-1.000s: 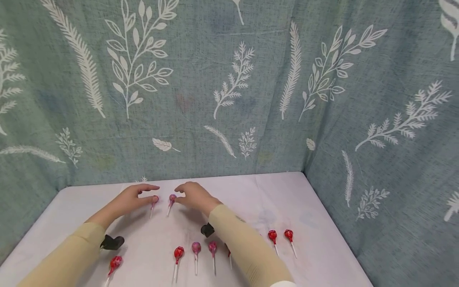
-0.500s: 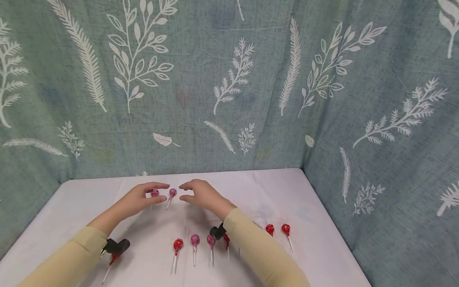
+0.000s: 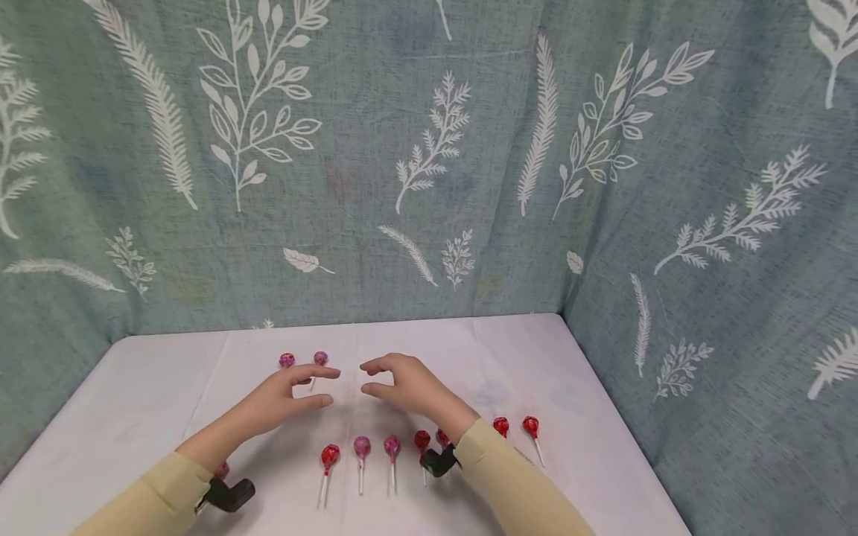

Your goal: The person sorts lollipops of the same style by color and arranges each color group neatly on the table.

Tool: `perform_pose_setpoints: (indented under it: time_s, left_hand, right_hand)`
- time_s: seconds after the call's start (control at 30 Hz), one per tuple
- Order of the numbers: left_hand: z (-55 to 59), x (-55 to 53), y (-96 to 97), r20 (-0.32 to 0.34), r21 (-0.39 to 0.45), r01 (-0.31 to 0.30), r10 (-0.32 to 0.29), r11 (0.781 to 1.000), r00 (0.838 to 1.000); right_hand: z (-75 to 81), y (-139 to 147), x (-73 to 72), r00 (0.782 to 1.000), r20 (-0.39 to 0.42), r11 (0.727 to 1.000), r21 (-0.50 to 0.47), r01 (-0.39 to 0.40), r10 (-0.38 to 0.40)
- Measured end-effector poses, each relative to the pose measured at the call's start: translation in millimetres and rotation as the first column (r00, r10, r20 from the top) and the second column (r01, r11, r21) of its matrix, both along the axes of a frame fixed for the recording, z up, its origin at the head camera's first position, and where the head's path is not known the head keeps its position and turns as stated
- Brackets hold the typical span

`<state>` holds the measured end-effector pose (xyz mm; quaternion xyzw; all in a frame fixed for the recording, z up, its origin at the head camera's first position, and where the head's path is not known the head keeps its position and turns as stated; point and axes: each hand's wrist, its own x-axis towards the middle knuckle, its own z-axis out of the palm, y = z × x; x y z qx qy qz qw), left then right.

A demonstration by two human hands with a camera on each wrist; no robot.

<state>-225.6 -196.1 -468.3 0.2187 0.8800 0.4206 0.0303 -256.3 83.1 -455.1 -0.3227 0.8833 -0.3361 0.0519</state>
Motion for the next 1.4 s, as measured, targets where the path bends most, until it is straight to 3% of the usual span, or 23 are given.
perform_pose_setpoints:
  time_s: [0.2,0.4,0.63,0.77,1.0,1.1,1.23,1.4]
  left_hand:
    - [-8.2,11.3,15.3,0.02,0.033,0.042,-0.043,0.999,0.999]
    - [-15.5,21.5,27.9,0.065,0.07,0.019,-0.023,0.997,0.998]
    - [-28.3,25.2,33.8,-0.01,0.081,0.061,-0.06,0.995,0.998]
    - [-34.2,26.0,36.8,-0.009,0.088,0.045,-0.045,0.995,0.999]
    - [-44.9,32.5,43.4,-0.006,0.0,-0.037,0.037,0.999,0.999]
    - [-46.6,34.4,45.6,-0.02,-0.047,-0.069,0.069,0.996,0.997]
    - [-45.1,35.6,48.3,-0.042,-0.103,-0.084,0.08,0.991,0.996]
    - [-45.0,37.5,52.4,-0.077,-0.169,-0.092,0.08,0.981,0.994]
  right_hand:
    - [-4.6,16.9,13.2,1.0,0.02,1.0,-0.026,0.015,-0.015]
    - [-12.5,32.3,26.8,0.998,0.033,0.998,-0.044,0.049,-0.048]
    - [-29.0,43.0,40.1,0.998,0.045,0.998,-0.023,0.054,-0.053]
    - [-36.2,44.2,43.1,0.998,0.049,0.999,-0.009,0.047,-0.047]
    - [-47.1,44.0,44.7,0.999,0.046,1.0,-0.002,0.024,-0.024]
    - [-49.6,43.8,45.7,1.0,0.01,1.0,0.022,0.005,-0.005]
    - [-51.3,42.3,48.3,0.998,-0.061,0.997,0.072,-0.017,0.022]
    - [-52.7,41.7,51.6,0.997,-0.067,0.992,0.125,-0.013,0.022]
